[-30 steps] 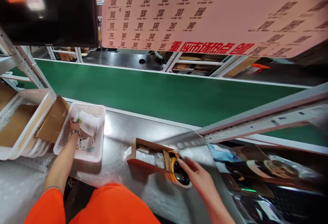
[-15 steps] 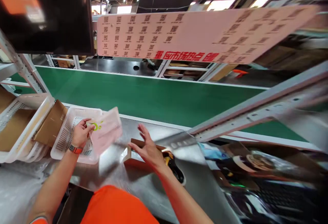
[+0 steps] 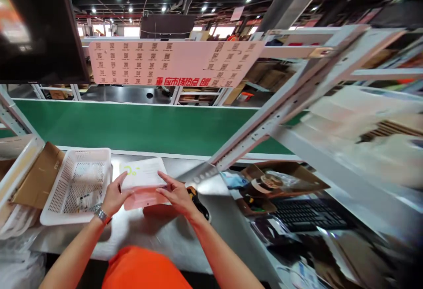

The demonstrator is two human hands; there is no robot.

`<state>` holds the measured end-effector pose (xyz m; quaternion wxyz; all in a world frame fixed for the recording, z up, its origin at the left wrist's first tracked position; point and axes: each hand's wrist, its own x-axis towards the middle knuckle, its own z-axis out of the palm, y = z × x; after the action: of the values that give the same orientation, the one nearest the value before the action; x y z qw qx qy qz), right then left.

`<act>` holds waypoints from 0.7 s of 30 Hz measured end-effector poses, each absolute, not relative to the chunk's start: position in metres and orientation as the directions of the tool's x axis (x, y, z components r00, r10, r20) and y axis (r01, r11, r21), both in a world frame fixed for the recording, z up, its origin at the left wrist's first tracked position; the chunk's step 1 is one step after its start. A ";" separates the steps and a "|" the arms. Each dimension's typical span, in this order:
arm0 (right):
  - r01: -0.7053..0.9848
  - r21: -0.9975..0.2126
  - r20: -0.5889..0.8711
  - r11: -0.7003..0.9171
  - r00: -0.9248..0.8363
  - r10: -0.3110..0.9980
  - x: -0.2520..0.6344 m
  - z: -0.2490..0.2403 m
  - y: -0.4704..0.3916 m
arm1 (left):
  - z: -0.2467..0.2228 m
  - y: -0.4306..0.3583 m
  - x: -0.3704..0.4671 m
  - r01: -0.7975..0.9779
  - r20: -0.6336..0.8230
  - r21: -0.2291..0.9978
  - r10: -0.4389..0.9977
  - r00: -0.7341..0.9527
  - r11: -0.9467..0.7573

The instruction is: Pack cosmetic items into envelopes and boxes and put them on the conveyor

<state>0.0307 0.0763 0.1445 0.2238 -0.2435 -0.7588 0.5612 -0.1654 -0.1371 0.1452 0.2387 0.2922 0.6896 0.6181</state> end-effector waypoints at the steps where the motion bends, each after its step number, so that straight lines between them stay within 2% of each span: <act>1: 0.140 -0.959 0.048 0.245 -0.776 0.629 0.035 0.145 0.078 | 0.143 -0.135 -0.165 0.158 0.047 0.983 0.701 -0.711 0.094; 3: 0.153 -0.945 0.073 0.291 -0.765 0.639 0.045 0.148 0.081 | 0.140 -0.132 -0.164 0.242 0.076 0.962 0.733 -0.676 0.124; 6: 0.137 -0.870 0.244 0.473 -0.715 0.655 0.059 0.154 0.082 | 0.141 -0.129 -0.163 0.427 0.176 0.893 0.767 -0.617 0.139; 8: 0.123 -0.821 0.346 0.558 -0.671 0.656 0.066 0.159 0.082 | 0.145 -0.124 -0.158 0.594 0.290 0.792 0.766 -0.573 0.144; 10: 0.083 -0.826 0.370 0.557 -0.666 0.648 0.071 0.162 0.085 | 0.154 -0.115 -0.150 0.728 0.356 0.670 0.796 -0.490 0.148; 11: 0.058 -0.847 0.353 0.528 -0.682 0.640 0.073 0.163 0.087 | 0.159 -0.108 -0.145 0.770 0.336 0.621 0.836 -0.433 0.150; 14: 0.036 -0.919 0.242 0.392 -0.733 0.635 0.078 0.160 0.102 | 0.176 -0.086 -0.132 0.825 0.117 0.532 0.948 -0.295 0.191; 16: 0.084 -0.955 0.149 0.286 -0.695 0.703 0.081 0.149 0.117 | 0.185 -0.074 -0.131 0.841 0.020 0.487 0.959 -0.283 0.238; 18: 0.190 -0.961 0.059 0.201 -0.570 0.820 0.082 0.133 0.131 | 0.190 -0.065 -0.136 0.834 0.027 0.484 0.948 -0.317 0.265; 21: 0.436 -0.883 -0.029 0.175 -0.423 0.906 0.080 0.103 0.143 | 0.189 -0.053 -0.148 0.777 0.059 0.587 0.945 -0.321 0.228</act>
<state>0.0801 0.1434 0.1033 0.2662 -0.4668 -0.7187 0.4413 -0.1481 -0.0526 0.1888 0.1573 0.5609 0.7675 0.2677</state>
